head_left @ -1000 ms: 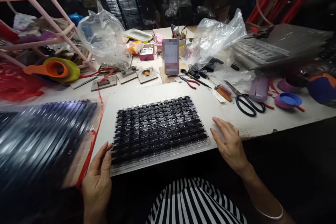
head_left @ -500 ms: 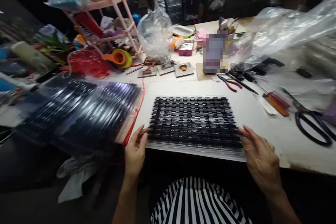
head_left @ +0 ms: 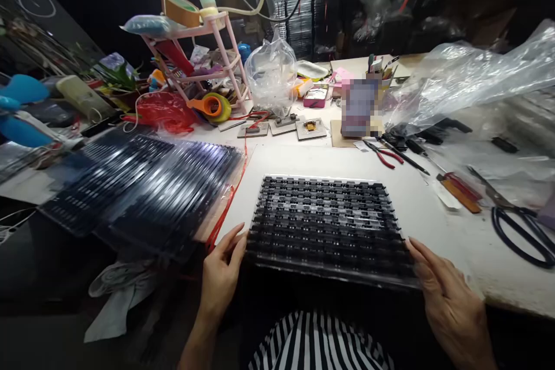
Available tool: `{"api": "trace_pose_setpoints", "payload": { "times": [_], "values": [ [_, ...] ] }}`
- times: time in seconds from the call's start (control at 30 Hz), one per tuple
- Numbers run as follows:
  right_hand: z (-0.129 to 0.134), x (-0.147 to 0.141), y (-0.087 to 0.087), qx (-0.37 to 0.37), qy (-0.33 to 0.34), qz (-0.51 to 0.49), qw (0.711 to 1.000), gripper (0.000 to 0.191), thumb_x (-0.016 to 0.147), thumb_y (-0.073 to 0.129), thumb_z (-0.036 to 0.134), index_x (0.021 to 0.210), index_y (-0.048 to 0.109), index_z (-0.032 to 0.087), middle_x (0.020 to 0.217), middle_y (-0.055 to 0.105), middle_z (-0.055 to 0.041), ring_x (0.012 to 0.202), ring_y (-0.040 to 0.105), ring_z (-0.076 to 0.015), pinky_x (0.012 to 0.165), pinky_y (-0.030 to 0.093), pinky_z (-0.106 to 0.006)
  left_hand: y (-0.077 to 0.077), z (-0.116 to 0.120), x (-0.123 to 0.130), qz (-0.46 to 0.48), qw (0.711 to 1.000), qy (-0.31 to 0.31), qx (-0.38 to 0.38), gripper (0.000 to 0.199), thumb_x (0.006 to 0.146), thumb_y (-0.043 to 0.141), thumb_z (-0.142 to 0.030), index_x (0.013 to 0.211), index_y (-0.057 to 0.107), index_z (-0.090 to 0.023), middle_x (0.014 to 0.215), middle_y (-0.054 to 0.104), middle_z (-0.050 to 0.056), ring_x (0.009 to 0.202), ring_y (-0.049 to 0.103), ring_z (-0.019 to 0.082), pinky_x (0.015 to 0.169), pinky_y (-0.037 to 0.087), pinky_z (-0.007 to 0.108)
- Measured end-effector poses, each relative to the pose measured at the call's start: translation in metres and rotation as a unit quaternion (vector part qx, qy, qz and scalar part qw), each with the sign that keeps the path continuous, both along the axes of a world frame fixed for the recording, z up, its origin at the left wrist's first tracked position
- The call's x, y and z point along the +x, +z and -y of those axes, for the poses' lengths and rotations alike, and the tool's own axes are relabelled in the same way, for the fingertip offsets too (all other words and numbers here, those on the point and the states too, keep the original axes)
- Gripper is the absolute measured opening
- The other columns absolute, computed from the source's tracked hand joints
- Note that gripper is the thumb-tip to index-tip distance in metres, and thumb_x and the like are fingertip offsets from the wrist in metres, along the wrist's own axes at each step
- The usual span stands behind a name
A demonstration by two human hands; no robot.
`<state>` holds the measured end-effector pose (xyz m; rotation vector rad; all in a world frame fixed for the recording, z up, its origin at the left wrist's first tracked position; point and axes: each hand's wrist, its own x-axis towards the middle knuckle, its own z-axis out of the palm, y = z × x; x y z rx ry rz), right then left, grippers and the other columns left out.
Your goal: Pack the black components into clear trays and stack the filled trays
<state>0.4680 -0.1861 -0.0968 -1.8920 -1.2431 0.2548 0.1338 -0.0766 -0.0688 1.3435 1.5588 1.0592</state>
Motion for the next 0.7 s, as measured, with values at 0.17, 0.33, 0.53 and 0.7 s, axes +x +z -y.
{"api": "trace_pose_setpoints", "payload": {
  "times": [0.17, 0.33, 0.53, 0.7],
  "values": [
    [0.034, -0.003, 0.013, -0.053, -0.101, -0.1, 0.988, 0.042, 0.082, 0.051, 0.056, 0.108, 0.067, 0.028, 0.109, 0.069, -0.0014, 0.109, 0.059, -0.0259, 0.101, 0.042, -0.039, 0.005, 0.027, -0.011, -0.002, 0.998, 0.034, -0.058, 0.05, 0.074, 0.067, -0.047, 0.115, 0.064, -0.019, 0.096, 0.073, 0.008, 0.084, 0.068, 0.022, 0.074, 0.054, 0.029],
    [0.051, -0.002, 0.017, -0.077, -0.16, -0.152, 0.972, 0.047, 0.079, 0.052, 0.059, 0.109, 0.067, 0.026, 0.094, 0.071, -0.0021, 0.091, 0.065, -0.0231, 0.089, 0.05, -0.033, -0.002, 0.03, -0.026, 0.019, 0.993, 0.066, -0.098, 0.057, 0.071, 0.069, -0.05, 0.118, 0.062, -0.019, 0.097, 0.073, 0.007, 0.08, 0.068, 0.022, 0.074, 0.055, 0.031],
    [0.047, 0.0, 0.006, -0.094, -0.104, -0.409, 0.902, 0.058, 0.08, 0.059, 0.056, 0.128, 0.055, 0.024, 0.088, 0.069, -0.0013, 0.08, 0.063, -0.0165, 0.071, 0.052, -0.024, -0.005, 0.01, -0.024, 0.125, 0.967, 0.038, -0.219, 0.083, 0.058, 0.078, -0.052, 0.131, 0.051, -0.024, 0.086, 0.072, 0.003, 0.082, 0.067, 0.02, 0.071, 0.054, 0.024],
    [0.023, 0.0, 0.029, -0.005, -0.087, -0.615, 0.784, 0.052, 0.074, 0.071, 0.044, 0.121, 0.061, 0.026, 0.072, 0.068, 0.0039, 0.059, 0.058, -0.0096, 0.057, 0.049, -0.015, 0.002, 0.001, -0.014, 0.185, 0.952, 0.035, -0.242, 0.071, 0.059, 0.077, -0.049, 0.123, 0.059, -0.024, 0.081, 0.071, 0.002, 0.081, 0.066, 0.022, 0.063, 0.054, 0.024]
  ]
}}
